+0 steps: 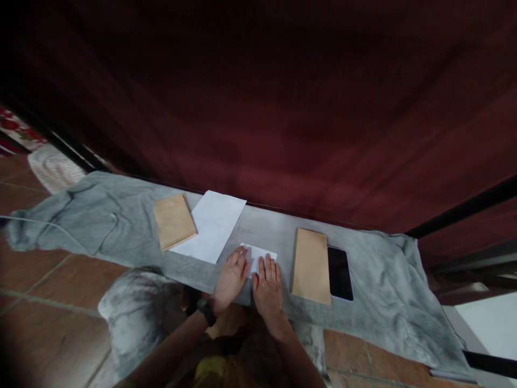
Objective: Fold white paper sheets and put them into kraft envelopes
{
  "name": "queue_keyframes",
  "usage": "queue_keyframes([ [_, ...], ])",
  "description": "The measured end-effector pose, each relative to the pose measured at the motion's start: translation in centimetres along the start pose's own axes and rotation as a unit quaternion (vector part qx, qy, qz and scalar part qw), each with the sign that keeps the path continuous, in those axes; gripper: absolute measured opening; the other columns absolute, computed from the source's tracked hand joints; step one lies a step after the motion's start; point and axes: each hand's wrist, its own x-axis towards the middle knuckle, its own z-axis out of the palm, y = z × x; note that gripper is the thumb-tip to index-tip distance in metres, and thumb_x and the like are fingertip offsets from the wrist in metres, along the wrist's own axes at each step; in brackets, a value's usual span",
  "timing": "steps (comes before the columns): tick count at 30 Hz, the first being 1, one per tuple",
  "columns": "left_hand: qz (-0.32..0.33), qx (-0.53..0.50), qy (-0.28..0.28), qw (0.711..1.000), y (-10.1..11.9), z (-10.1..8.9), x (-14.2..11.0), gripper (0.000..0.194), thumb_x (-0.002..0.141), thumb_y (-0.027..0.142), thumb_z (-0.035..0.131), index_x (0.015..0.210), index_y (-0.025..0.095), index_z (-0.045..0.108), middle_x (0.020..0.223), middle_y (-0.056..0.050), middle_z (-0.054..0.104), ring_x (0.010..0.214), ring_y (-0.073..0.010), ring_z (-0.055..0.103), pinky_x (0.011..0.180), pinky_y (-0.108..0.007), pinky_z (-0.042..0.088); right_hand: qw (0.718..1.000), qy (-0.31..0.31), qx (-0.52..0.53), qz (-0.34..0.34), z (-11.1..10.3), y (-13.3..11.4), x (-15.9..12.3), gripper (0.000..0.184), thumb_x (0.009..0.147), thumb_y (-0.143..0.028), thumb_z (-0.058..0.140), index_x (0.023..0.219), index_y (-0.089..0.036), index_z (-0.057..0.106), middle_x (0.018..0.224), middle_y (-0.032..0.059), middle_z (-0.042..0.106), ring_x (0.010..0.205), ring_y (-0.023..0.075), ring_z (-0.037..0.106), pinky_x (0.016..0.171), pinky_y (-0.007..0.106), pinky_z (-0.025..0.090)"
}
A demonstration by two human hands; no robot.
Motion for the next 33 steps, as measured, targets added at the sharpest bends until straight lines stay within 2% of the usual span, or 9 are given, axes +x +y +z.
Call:
queue_keyframes([
  [3, 0.114, -0.002, -0.035, 0.993, 0.1, 1.0, -0.2, 0.047, 0.102, 0.033, 0.036, 0.146, 0.02, 0.041, 0.154, -0.009, 0.042, 0.144, -0.0228, 0.035, 0.117, -0.043, 0.031, 1.0, -0.002, -0.005, -0.008, 0.0, 0.2, -0.2, 0.051, 0.101, -0.025, 0.034, 0.15, -0.012, 0.039, 0.157, 0.0165, 0.035, 0.145, 0.0278, 0.033, 0.116, 0.049, 0.03],
  [5, 0.141, 0.01, -0.048, 0.989, -0.1, 1.3, -0.3, 0.05, 0.103, 0.039, 0.035, 0.149, 0.02, 0.038, 0.157, -0.009, 0.039, 0.147, -0.0226, 0.031, 0.12, -0.045, 0.027, 1.0, 0.003, -0.013, -0.008, 0.0, 0.3, -0.4, 0.054, 0.101, -0.024, 0.032, 0.152, -0.01, 0.033, 0.157, 0.0175, 0.034, 0.146, 0.0279, 0.031, 0.116, 0.05, 0.03],
  [9, 0.145, 0.029, -0.056, 0.987, -0.5, 1.4, -0.3, 0.057, 0.101, 0.046, 0.038, 0.151, 0.018, 0.035, 0.159, -0.01, 0.034, 0.148, -0.0236, 0.029, 0.121, -0.046, 0.023, 0.999, 0.019, -0.032, -0.002, -0.1, 0.6, -0.8, 0.059, 0.102, -0.025, 0.031, 0.156, -0.005, 0.018, 0.157, 0.0213, 0.032, 0.146, 0.0286, 0.03, 0.116, 0.05, 0.03],
  [11, 0.145, 0.03, -0.062, 0.987, -0.6, 1.3, -0.3, 0.058, 0.101, 0.047, 0.039, 0.151, 0.019, 0.035, 0.159, -0.01, 0.034, 0.148, -0.0239, 0.028, 0.122, -0.047, 0.021, 0.999, 0.023, -0.032, 0.001, -0.3, 0.6, -1.0, 0.06, 0.102, -0.027, 0.032, 0.156, -0.004, 0.016, 0.157, 0.022, 0.032, 0.146, 0.0284, 0.031, 0.116, 0.049, 0.031],
  [15, 0.142, 0.015, -0.079, 0.987, -0.6, 1.2, -0.3, 0.057, 0.101, 0.048, 0.039, 0.151, 0.021, 0.036, 0.16, -0.01, 0.032, 0.149, -0.0242, 0.025, 0.122, -0.048, 0.019, 1.0, 0.005, -0.013, 0.011, -0.9, 0.8, -0.8, 0.054, 0.103, -0.025, 0.03, 0.153, -0.006, 0.029, 0.155, 0.0212, 0.037, 0.145, 0.0286, 0.033, 0.117, 0.051, 0.029],
  [19, 0.132, 0.007, -0.098, 0.986, -0.5, 1.3, -0.3, 0.056, 0.101, 0.042, 0.04, 0.152, 0.02, 0.034, 0.161, -0.01, 0.029, 0.15, -0.0253, 0.022, 0.122, -0.05, 0.017, 0.999, -0.007, 0.032, 0.037, -1.2, 0.6, 0.6, 0.051, 0.102, -0.025, 0.029, 0.148, -0.005, 0.038, 0.151, 0.0211, 0.043, 0.145, 0.0285, 0.033, 0.117, 0.054, 0.028],
  [23, 0.141, 0.009, -0.119, 0.983, -0.4, 1.2, -0.2, 0.059, 0.098, 0.032, 0.043, 0.155, 0.019, 0.029, 0.162, -0.012, 0.024, 0.151, -0.0277, 0.018, 0.122, -0.051, 0.014, 0.996, -0.021, 0.089, 0.011, -0.5, -0.4, 2.1, 0.053, 0.104, -0.03, 0.027, 0.149, -0.005, 0.037, 0.154, 0.0197, 0.039, 0.146, 0.0267, 0.029, 0.116, 0.054, 0.031],
  [27, 0.142, 0.017, -0.124, 0.982, -0.1, 1.1, -0.2, 0.063, 0.095, 0.02, 0.042, 0.156, 0.019, 0.026, 0.162, -0.012, 0.025, 0.151, -0.0265, 0.019, 0.122, -0.05, 0.014, 0.996, -0.027, 0.085, -0.007, 0.2, -0.9, 2.3, 0.053, 0.104, -0.03, 0.029, 0.15, -0.004, 0.034, 0.156, 0.021, 0.035, 0.147, 0.0266, 0.027, 0.116, 0.053, 0.032],
  [33, 0.142, 0.01, -0.117, 0.983, -0.5, 0.7, 0.0, 0.061, 0.096, 0.024, 0.041, 0.156, 0.019, 0.027, 0.161, -0.011, 0.03, 0.15, -0.0252, 0.02, 0.122, -0.049, 0.016, 0.998, 0.008, 0.055, -0.018, 0.4, -0.4, 1.6, 0.055, 0.104, -0.031, 0.033, 0.154, -0.007, 0.026, 0.157, 0.0216, 0.03, 0.147, 0.0287, 0.028, 0.115, 0.055, 0.033],
])
